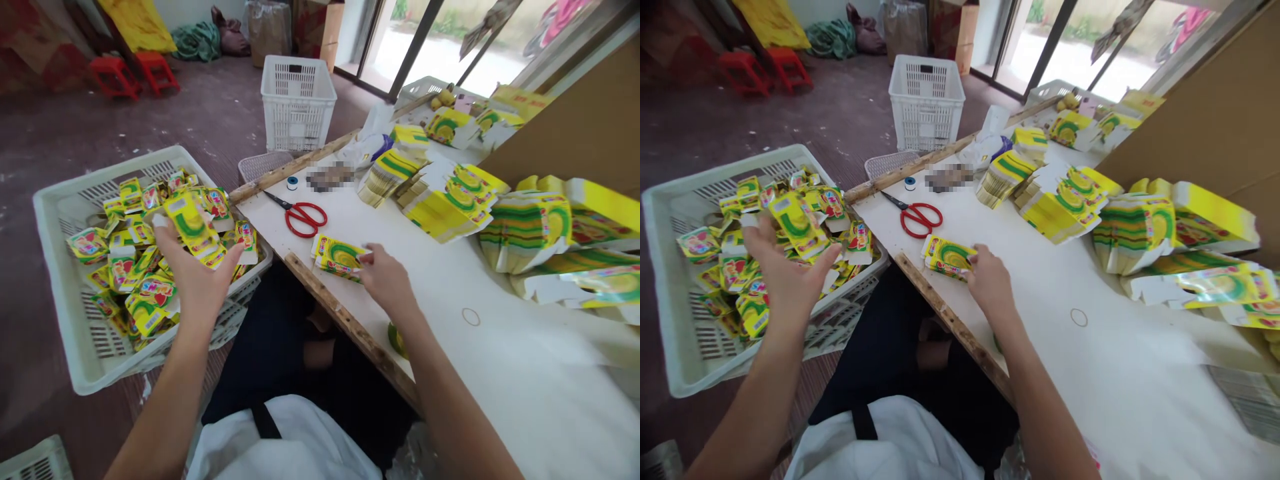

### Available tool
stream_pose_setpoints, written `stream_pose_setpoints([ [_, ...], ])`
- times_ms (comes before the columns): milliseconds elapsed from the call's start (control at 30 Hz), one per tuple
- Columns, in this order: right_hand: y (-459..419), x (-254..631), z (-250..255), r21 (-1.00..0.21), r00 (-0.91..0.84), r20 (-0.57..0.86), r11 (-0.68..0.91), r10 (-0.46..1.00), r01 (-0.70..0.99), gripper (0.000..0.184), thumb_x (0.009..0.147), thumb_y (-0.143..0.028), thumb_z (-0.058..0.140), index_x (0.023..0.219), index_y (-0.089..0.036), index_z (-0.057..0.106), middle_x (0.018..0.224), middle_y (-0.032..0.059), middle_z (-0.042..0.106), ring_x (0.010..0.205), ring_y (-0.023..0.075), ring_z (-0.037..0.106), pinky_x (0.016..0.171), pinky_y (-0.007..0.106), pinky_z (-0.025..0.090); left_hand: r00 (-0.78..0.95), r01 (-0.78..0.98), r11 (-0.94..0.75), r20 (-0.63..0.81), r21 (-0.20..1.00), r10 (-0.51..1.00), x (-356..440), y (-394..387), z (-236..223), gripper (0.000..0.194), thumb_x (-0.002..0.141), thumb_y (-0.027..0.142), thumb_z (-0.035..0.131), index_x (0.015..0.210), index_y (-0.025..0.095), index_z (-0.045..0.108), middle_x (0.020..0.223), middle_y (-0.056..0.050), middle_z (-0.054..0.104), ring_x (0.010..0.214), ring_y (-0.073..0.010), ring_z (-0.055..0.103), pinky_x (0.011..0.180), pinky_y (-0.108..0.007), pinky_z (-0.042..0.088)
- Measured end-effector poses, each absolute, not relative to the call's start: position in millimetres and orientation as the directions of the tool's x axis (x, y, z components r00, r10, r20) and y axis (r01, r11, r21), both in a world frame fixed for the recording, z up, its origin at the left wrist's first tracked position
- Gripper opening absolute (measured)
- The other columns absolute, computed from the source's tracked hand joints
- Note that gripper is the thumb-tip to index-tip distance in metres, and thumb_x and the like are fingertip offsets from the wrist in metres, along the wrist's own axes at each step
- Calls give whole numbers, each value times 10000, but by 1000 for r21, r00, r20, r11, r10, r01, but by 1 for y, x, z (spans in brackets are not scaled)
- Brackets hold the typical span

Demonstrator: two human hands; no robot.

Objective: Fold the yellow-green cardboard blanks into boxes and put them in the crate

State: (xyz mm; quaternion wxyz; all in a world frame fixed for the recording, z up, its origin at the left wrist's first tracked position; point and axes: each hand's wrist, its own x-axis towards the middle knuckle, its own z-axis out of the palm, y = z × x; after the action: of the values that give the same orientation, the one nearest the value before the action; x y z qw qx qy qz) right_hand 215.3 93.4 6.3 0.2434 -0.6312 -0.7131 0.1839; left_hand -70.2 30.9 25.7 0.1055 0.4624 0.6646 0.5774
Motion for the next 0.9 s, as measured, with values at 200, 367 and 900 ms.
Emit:
stream_pose_setpoints([
  [200, 91, 206, -10, -510, -75, 135, 134, 988, 850, 370, 737, -62, 536, 1092, -167, 549, 1020, 157, 685, 949, 316, 633, 841, 478, 502, -419, 388, -47, 222, 920, 880, -36, 16, -6, 718, 733, 383, 779, 1332, 203, 428, 1398, -170, 540, 1328, -327, 508, 1074, -526, 441],
  [367, 85, 205, -12, -534, -43, 162, 124, 986, 837, 337, 743, -77, 517, 1060, -192, 527, 1005, 134, 663, 918, 292, 627, 820, 451, 495, -295, 203, -49, 109, 978, 949, -9, 11, -10, 583, 742, 390, 758, 1241, 192, 529, 1242, -148, 660, 1169, -292, 630, 943, -474, 543],
  [900, 0, 138, 31, -1000, -419, -22, -25, 908, -2, 333, 732, -233, 664, 994, -254, 459, 884, 3, 637, 788, 152, 632, 706, 293, 533, -353, -634, -106, -164, 766, 921, 29, 18, 22, 493, 711, 693, 684, 790, 212, 614, 705, -10, 630, 740, -199, 677, 746, -347, 583],
])
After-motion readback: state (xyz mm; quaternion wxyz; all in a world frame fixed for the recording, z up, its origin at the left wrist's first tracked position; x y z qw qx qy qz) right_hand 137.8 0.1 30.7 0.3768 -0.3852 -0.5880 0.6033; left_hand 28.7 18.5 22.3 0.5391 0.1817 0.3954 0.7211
